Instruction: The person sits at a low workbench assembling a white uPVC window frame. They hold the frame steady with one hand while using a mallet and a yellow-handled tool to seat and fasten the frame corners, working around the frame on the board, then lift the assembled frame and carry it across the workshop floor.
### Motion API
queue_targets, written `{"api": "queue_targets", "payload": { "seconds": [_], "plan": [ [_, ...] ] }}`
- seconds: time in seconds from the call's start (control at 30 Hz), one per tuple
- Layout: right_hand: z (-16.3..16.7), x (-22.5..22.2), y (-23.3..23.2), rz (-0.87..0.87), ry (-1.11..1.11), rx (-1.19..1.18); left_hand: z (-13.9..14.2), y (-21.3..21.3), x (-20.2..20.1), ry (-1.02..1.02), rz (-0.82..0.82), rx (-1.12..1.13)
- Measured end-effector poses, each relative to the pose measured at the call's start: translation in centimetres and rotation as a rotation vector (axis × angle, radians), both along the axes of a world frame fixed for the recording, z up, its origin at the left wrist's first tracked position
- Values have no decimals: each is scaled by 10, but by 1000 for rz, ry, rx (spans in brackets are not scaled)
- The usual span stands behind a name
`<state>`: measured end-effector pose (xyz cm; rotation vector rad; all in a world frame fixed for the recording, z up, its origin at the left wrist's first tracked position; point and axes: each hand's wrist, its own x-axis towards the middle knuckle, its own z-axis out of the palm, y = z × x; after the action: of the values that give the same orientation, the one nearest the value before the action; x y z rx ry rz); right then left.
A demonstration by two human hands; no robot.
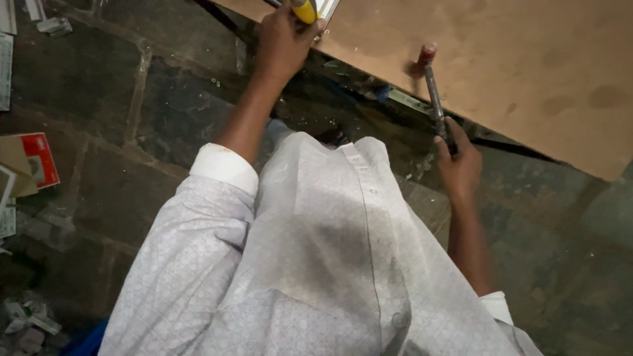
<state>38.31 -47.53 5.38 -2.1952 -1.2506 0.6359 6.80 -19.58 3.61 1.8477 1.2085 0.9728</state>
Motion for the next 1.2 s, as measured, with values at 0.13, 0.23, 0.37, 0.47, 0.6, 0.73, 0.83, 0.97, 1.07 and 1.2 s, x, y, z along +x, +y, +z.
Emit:
{"api": "queue_targets", "payload": {
  "seconds": [0.13, 0.23, 0.37, 0.47, 0.6, 0.73, 0.83, 0.97, 1.07, 1.2],
  "plan": [
    [5, -1, 2, -54, 22, -67, -3, -2, 1, 20, 0, 77],
    [6, 1, 3, -26, 49, -38, -3, -3, 2, -65, -14, -43],
    [7, 2, 3, 91, -32, 65, -5, -3, 3, -32, -20, -24],
    [8, 1, 3, -54, 20, -172, -9, -3, 4, -47, 8, -69],
    [15, -4, 7, -4, 43, -91, -12, -3, 3, -6, -7, -26],
    [32, -18, 19, -7, 94, -127, -12, -5, 4, 141, 14, 45],
    [56, -34, 23, 77, 97, -16, -10, -8, 6, 133, -12, 130],
    [99, -58, 20, 227, 35, 236, -9, -9, 7, 141, -28, 180],
    [122, -72, 26, 403, -103, 430, -7, -8, 7, 98, 2, 138],
    [133, -84, 51, 546, -232, 366, -2, -8, 5, 149, 18, 151]
  ]
}}
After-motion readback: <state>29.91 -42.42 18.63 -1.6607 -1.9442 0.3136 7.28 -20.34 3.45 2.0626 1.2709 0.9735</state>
